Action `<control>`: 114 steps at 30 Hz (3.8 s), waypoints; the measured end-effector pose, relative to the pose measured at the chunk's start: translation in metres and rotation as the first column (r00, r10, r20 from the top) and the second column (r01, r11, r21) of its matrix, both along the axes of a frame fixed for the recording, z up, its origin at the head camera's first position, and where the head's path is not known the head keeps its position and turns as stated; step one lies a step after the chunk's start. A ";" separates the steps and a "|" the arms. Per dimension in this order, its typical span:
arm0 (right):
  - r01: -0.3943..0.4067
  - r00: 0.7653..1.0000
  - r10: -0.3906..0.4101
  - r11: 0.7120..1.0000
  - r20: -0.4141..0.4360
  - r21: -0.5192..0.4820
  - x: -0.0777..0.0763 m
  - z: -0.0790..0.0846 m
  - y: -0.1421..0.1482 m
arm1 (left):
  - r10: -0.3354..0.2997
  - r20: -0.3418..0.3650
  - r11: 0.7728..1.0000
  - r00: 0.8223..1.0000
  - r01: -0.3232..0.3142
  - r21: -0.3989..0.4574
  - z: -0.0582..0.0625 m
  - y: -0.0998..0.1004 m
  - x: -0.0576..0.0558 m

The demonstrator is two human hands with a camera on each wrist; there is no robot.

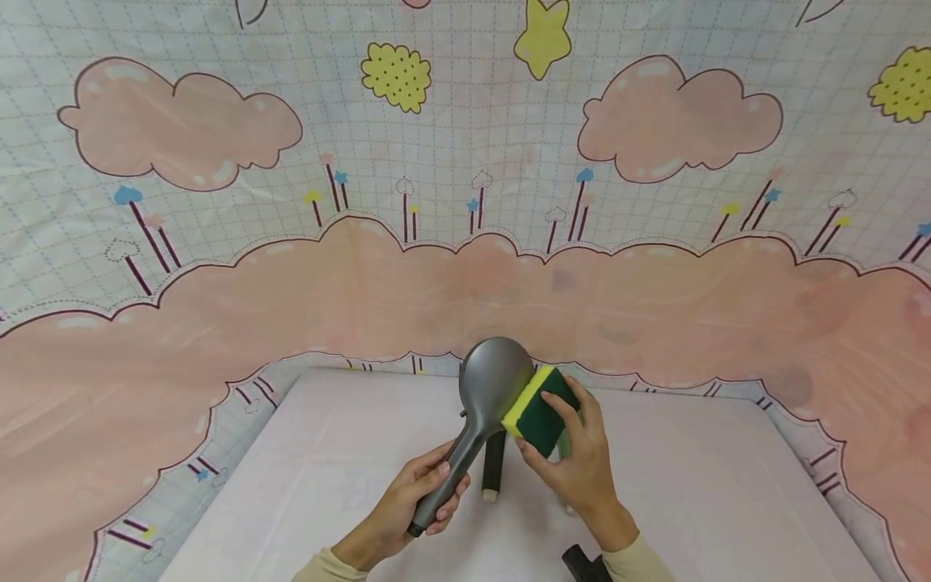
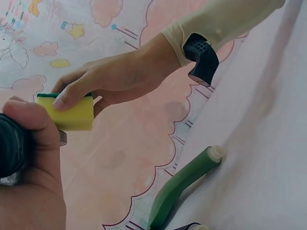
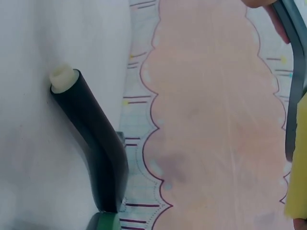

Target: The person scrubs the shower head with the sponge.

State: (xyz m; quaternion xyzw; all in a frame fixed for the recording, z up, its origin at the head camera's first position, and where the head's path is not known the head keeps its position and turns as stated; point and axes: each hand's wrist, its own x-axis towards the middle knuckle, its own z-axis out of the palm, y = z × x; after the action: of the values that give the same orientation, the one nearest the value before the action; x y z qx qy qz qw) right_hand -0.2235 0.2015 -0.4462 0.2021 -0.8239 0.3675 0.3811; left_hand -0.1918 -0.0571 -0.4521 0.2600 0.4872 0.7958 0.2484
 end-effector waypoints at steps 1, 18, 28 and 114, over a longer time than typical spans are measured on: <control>0.003 1.000 -0.003 1.000 0.009 -0.002 0.001 0.000 0.000 | 0.002 0.005 1.000 1.000 -0.002 -0.005 0.000 0.000 0.000; -0.068 0.982 0.082 0.994 -0.169 0.084 0.012 -0.006 -0.023 | 0.057 -0.027 0.997 0.998 -0.058 -0.049 -0.003 0.001 0.001; -0.080 0.972 0.109 0.986 -0.206 0.143 0.017 -0.008 -0.027 | 0.119 -0.054 0.982 0.991 -0.125 -0.140 -0.001 0.004 0.001; -0.160 0.952 0.178 0.983 -0.249 0.088 0.017 0.005 -0.012 | 0.232 -0.610 0.744 0.758 -0.542 -0.391 -0.023 -0.011 0.007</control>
State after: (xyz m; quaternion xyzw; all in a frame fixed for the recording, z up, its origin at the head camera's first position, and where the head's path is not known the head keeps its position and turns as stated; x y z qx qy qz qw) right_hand -0.2068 0.1897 -0.4412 0.3301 -0.7594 0.3421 0.4443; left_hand -0.1849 -0.0677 -0.4754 0.2724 0.7860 0.5549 -0.0090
